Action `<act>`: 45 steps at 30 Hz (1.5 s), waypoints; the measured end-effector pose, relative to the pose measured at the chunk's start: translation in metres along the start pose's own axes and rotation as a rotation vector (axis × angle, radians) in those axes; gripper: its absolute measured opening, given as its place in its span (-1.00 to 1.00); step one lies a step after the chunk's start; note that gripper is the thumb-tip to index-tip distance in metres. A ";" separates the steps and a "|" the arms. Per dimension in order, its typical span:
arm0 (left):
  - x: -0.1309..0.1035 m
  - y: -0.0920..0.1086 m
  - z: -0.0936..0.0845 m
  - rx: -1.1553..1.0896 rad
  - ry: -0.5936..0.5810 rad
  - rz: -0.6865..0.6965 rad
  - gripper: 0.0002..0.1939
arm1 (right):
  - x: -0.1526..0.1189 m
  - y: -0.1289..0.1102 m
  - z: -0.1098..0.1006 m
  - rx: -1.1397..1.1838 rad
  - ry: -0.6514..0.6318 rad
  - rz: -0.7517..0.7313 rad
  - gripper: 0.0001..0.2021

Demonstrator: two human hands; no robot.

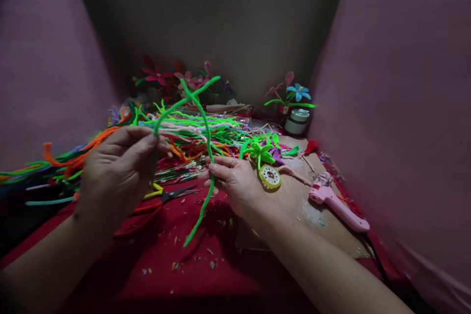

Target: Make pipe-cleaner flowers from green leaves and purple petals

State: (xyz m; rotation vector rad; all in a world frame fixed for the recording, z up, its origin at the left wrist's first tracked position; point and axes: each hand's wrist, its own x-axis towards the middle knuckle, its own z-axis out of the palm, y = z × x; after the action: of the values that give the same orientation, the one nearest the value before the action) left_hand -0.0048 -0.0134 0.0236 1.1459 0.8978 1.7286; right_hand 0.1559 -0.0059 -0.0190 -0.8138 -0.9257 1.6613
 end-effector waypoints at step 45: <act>-0.009 -0.032 0.000 0.262 -0.395 -0.320 -0.92 | -0.003 0.011 -0.002 -0.042 -0.121 -0.004 -0.92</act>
State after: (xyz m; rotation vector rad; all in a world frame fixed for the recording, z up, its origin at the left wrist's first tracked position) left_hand 0.0056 -0.0101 -0.0075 1.3682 1.0109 1.0997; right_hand 0.1530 -0.0102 -0.0296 -0.7456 -1.0482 1.7076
